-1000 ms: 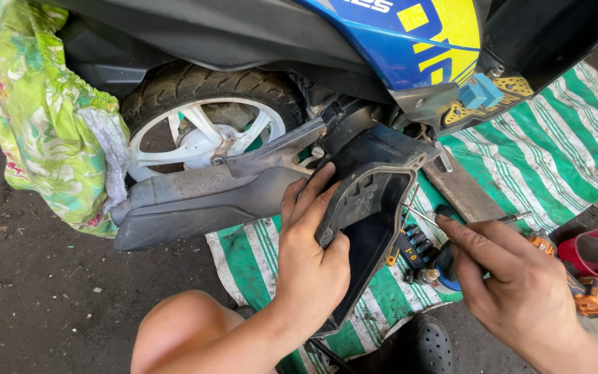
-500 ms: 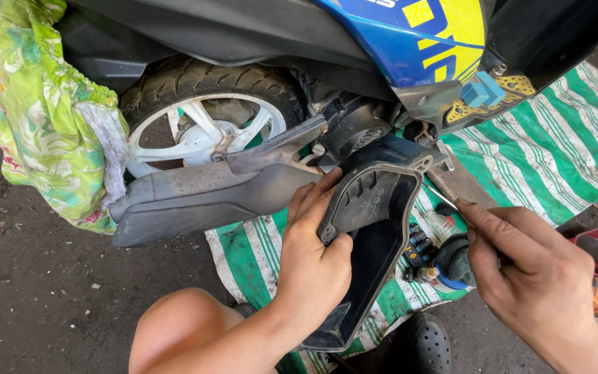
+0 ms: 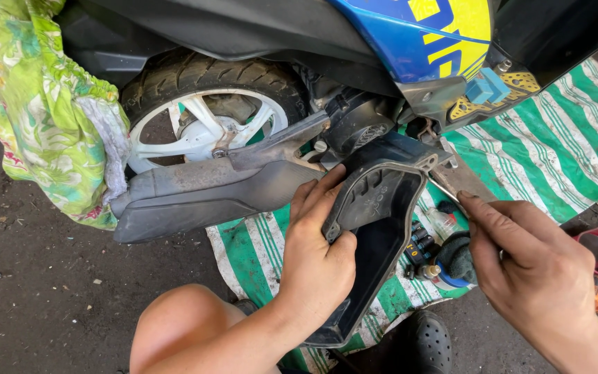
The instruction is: The person removes a black plastic motorcycle part, uses a screwdriver to scrape debris from its interior, and then wipes the part with a cloth. The part is held and manipulated throughout the process.
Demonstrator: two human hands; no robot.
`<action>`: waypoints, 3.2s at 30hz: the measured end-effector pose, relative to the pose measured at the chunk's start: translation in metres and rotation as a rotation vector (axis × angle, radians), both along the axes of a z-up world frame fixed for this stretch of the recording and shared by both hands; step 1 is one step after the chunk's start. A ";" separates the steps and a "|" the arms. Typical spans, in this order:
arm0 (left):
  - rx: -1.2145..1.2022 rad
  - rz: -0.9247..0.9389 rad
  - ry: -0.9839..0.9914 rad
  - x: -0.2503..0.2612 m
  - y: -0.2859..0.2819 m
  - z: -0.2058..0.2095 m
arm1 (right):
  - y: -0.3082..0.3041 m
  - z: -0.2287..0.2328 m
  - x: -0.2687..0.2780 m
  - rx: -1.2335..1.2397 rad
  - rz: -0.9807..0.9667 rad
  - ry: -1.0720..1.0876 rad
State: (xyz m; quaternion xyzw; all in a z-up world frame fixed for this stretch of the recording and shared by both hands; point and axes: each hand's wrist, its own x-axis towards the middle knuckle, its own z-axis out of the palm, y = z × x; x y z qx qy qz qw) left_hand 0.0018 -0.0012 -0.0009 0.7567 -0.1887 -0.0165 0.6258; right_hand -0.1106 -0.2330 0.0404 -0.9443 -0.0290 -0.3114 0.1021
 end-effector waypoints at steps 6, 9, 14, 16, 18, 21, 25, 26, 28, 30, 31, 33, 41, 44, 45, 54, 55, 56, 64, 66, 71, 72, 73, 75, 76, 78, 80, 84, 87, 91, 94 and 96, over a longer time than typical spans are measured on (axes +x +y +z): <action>-0.035 0.029 -0.069 0.000 -0.001 -0.005 | 0.000 -0.007 -0.003 -0.035 -0.055 0.052; -0.025 0.036 -0.072 0.000 0.000 -0.006 | 0.005 -0.006 -0.003 0.046 0.026 0.040; -0.023 0.047 -0.065 0.004 -0.001 -0.008 | 0.006 -0.009 -0.007 0.077 -0.021 0.151; -0.036 0.033 -0.003 0.006 0.000 -0.002 | 0.006 -0.005 -0.005 0.079 -0.006 0.145; -0.050 0.015 0.061 0.007 -0.001 0.007 | 0.006 -0.001 -0.004 0.080 0.005 0.139; -0.085 0.081 0.510 0.007 -0.004 0.017 | 0.006 0.003 0.000 0.115 0.023 0.068; -0.223 -0.017 0.762 0.007 -0.006 0.009 | 0.005 0.006 0.002 0.101 0.010 0.064; -0.266 -0.035 0.787 0.006 -0.006 0.006 | 0.005 0.007 0.003 0.106 0.017 0.067; -0.271 -0.041 0.820 0.007 -0.005 0.010 | 0.005 0.007 0.004 0.102 0.024 0.054; -0.278 -0.045 0.852 0.006 -0.004 0.011 | 0.006 0.008 0.006 0.098 0.032 0.041; -0.286 -0.047 0.849 0.006 -0.005 0.010 | 0.007 0.010 0.007 0.102 0.046 0.032; -0.295 -0.047 0.849 0.004 -0.006 0.009 | 0.011 0.013 0.008 0.107 0.061 0.026; -0.225 -0.092 0.879 -0.001 -0.008 0.012 | 0.017 0.019 0.006 0.094 -0.009 0.061; -0.149 -0.104 0.806 -0.003 -0.010 0.008 | 0.021 0.022 0.005 0.084 0.009 0.051; -0.150 -0.103 0.806 -0.005 -0.011 0.011 | 0.024 0.025 0.006 0.085 0.010 0.051; -0.068 -0.137 0.835 -0.009 -0.011 0.017 | 0.036 0.027 0.001 0.037 -0.008 0.091; -0.074 -0.129 0.818 -0.010 -0.012 0.015 | 0.034 0.021 -0.001 -0.063 -0.097 0.117; -0.079 -0.122 0.800 -0.010 -0.012 0.013 | 0.033 0.015 -0.004 -0.162 -0.185 0.142; -0.132 -0.063 0.780 -0.014 -0.020 0.011 | 0.066 -0.001 -0.009 -0.387 -0.252 0.130; -0.105 -0.055 0.740 -0.014 -0.020 0.011 | 0.071 -0.004 -0.010 -0.391 -0.234 0.102; -0.092 -0.069 0.772 -0.011 -0.016 0.013 | 0.070 0.002 -0.015 -0.251 0.000 0.242; -0.091 -0.068 0.773 -0.011 -0.016 0.005 | 0.070 0.008 -0.019 -0.250 0.001 0.242; -0.125 -0.094 0.694 -0.010 -0.016 -0.002 | 0.071 0.013 -0.023 -0.119 -0.022 0.344; -0.160 -0.117 0.614 -0.008 -0.014 -0.006 | 0.069 0.022 -0.025 0.013 -0.041 0.442; -0.136 -0.156 0.602 -0.006 -0.011 -0.002 | 0.068 0.025 -0.024 0.067 -0.001 0.384; -0.111 -0.198 0.588 -0.003 -0.010 -0.001 | 0.067 0.030 -0.020 0.121 0.035 0.323; -0.163 -0.202 0.547 -0.001 -0.011 -0.006 | 0.066 0.034 -0.014 0.142 0.091 0.250; -0.337 -0.309 0.643 0.003 -0.008 -0.011 | 0.063 0.055 -0.028 0.315 -0.082 0.183; -0.443 -0.204 0.675 0.007 -0.010 -0.029 | 0.019 0.031 -0.035 0.495 -0.112 0.128; -0.528 -0.143 0.797 0.016 -0.007 -0.037 | -0.006 0.018 -0.021 0.831 -0.151 0.132; -0.629 -0.116 0.894 0.027 -0.005 -0.043 | -0.003 0.026 -0.010 0.969 -0.124 0.132; -0.702 -0.121 0.931 0.036 -0.005 -0.051 | -0.004 0.024 -0.005 1.071 -0.132 0.135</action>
